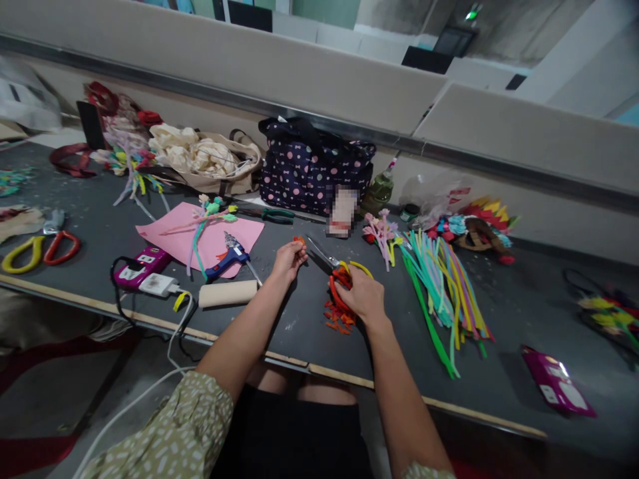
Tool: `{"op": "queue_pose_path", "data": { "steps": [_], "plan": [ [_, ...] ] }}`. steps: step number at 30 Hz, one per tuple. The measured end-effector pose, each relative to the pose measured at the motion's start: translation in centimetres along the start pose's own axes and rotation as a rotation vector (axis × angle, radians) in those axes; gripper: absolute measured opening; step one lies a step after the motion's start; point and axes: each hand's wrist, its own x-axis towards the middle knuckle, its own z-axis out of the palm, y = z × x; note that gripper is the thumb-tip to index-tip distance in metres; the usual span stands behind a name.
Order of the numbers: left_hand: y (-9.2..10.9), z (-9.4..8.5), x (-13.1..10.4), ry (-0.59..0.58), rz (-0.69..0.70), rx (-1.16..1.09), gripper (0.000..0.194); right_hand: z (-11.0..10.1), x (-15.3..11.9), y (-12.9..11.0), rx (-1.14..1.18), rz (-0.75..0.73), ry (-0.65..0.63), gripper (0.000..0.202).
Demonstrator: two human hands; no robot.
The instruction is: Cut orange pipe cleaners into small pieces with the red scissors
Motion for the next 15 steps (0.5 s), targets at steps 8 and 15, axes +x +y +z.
{"op": "queue_pose_path", "data": {
  "steps": [8,15],
  "plan": [
    [0.0,0.2,-0.1,-0.011,0.019,0.036,0.008,0.2,-0.1,0.6,0.068,0.101,0.056,0.049],
    [0.0,0.0,-0.1,-0.050,0.082,-0.008,0.019,0.8,-0.6,1.1,0.175,0.112,0.047,0.047]
  ]
}}
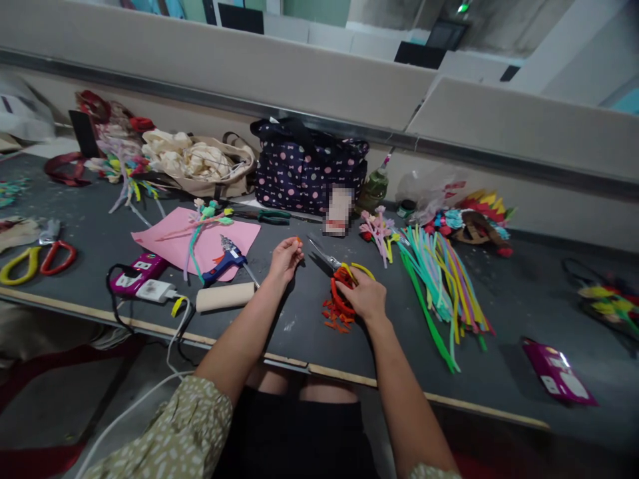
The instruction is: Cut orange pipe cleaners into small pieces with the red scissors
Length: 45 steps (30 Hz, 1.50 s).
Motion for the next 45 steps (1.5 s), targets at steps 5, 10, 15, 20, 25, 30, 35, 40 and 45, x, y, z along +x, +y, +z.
{"op": "queue_pose_path", "data": {
  "steps": [5,10,15,20,25,30,35,40,45],
  "plan": [
    [0.22,0.10,-0.11,-0.033,0.018,-0.026,0.023,0.24,-0.14,0.12,0.013,-0.030,-0.021,0.046],
    [0.48,0.41,-0.52,-0.043,-0.014,0.001,0.022,0.58,-0.21,0.36,0.015,-0.052,-0.030,0.046],
    [0.53,0.28,-0.55,-0.057,-0.032,-0.001,0.020,0.66,-0.26,0.53,0.022,-0.068,-0.030,0.046],
    [0.45,0.10,-0.34,-0.053,-0.048,-0.015,0.021,0.65,-0.28,0.52,0.021,-0.082,-0.031,0.048],
    [0.35,0.07,-0.28,-0.071,-0.040,0.004,0.019,0.60,-0.28,0.48,0.013,-0.087,-0.031,0.047],
    [0.32,0.06,-0.16,-0.066,-0.051,0.014,0.015,0.52,-0.26,0.47,0.016,-0.091,-0.022,0.047],
    [0.35,0.14,-0.16,-0.025,-0.053,0.034,0.017,0.55,-0.28,0.53,0.004,-0.096,-0.022,0.046],
    [0.31,0.00,-0.17,-0.044,-0.062,0.028,0.021,0.69,-0.24,0.63,0.011,-0.083,-0.025,0.046],
    [0.34,-0.18,-0.04,-0.067,-0.093,-0.014,0.016,0.82,-0.23,0.42,0.069,-0.082,-0.008,0.044]
  ]
}}
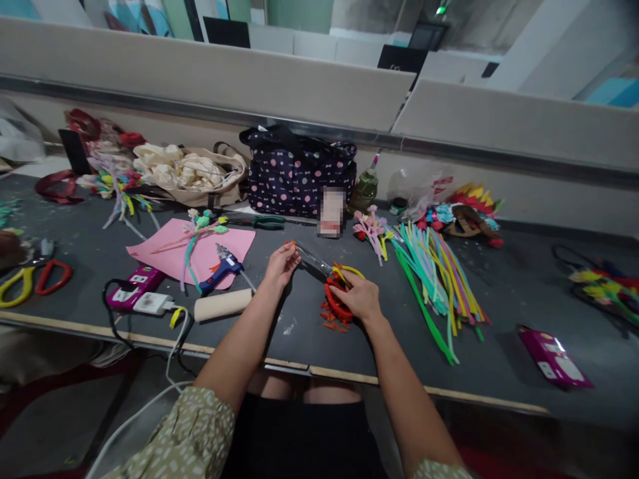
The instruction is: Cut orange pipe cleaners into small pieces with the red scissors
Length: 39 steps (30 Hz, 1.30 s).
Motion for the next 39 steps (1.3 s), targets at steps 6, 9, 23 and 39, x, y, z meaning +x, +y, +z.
{"op": "queue_pose_path", "data": {
  "steps": [6,9,23,39],
  "plan": [
    [0.18,0.20,-0.13,0.015,-0.017,-0.022,0.015,0.04,-0.01,-0.21,-0.012,-0.019,0.003,0.044],
    [0.23,0.26,-0.11,0.061,-0.028,-0.035,0.015,0.03,-0.03,-0.17,-0.020,-0.033,0.007,0.043],
    [0.29,0.45,-0.26,0.083,-0.055,-0.084,0.014,0.04,-0.03,-0.27,-0.061,-0.050,-0.010,0.046],
    [0.24,0.47,-0.40,0.091,-0.067,-0.045,0.014,0.39,0.07,-0.15,-0.083,-0.068,-0.010,0.047]
  ]
}}
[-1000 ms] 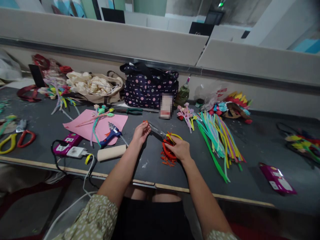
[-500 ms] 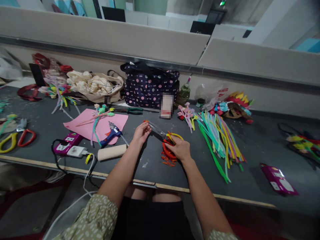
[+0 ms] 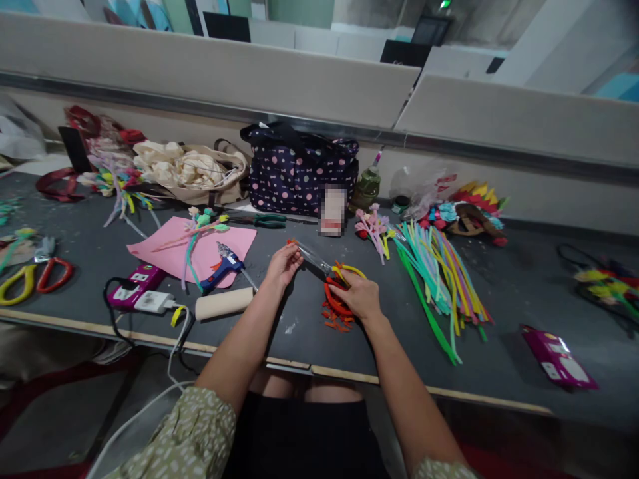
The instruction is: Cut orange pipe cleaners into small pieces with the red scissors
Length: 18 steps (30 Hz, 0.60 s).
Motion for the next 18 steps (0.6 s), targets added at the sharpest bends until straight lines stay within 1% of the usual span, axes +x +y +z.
{"op": "queue_pose_path", "data": {
  "steps": [5,10,18],
  "plan": [
    [0.09,0.08,-0.03,0.006,-0.004,-0.010,0.013,-0.04,0.17,-0.20,0.015,-0.001,-0.031,0.047],
    [0.12,-0.14,0.17,-0.019,-0.007,-0.023,0.014,0.06,0.33,-0.27,0.032,0.000,-0.031,0.045],
    [0.02,-0.39,0.46,-0.018,0.010,-0.023,0.015,-0.20,0.48,-0.62,0.016,-0.003,-0.058,0.041]
  ]
}}
